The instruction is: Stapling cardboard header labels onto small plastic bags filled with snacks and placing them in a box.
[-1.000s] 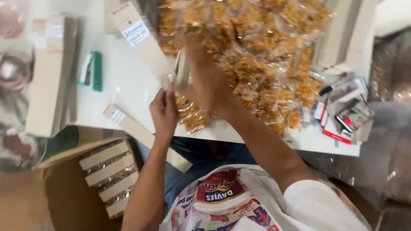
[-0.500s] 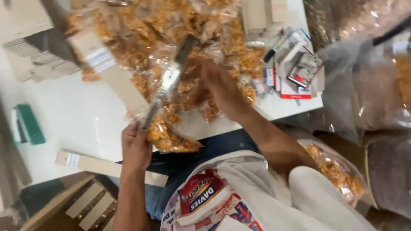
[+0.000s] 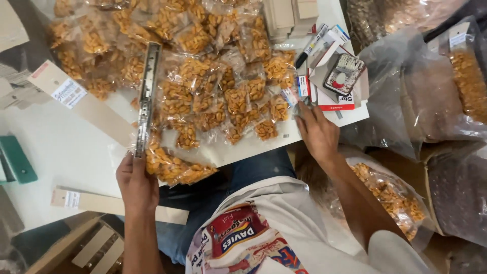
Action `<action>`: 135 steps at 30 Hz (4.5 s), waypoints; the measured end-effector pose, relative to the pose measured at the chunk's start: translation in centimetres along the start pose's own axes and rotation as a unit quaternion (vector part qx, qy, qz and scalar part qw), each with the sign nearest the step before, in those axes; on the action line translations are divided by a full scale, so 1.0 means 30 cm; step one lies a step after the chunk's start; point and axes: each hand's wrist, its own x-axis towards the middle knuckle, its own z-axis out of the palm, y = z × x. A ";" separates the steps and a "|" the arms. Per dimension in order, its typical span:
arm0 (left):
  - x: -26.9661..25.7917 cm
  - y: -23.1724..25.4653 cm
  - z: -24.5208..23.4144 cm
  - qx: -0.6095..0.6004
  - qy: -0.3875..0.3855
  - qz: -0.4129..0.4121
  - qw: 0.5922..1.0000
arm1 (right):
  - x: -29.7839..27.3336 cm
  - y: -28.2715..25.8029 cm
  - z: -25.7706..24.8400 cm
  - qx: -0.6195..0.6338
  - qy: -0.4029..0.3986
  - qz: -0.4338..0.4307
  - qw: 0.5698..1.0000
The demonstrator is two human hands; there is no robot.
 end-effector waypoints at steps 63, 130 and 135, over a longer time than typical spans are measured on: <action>0.042 -0.036 0.009 0.066 0.011 0.131 0.989 | 0.457 -0.909 -0.112 0.512 0.176 -0.212 0.814; 0.091 0.153 -0.026 0.074 -0.010 0.062 0.995 | 0.847 -0.577 0.266 0.120 -0.143 -0.163 0.969; 0.128 0.119 -0.040 -0.047 0.045 -0.096 0.993 | 0.760 -0.693 -0.066 0.543 -0.301 -0.165 0.766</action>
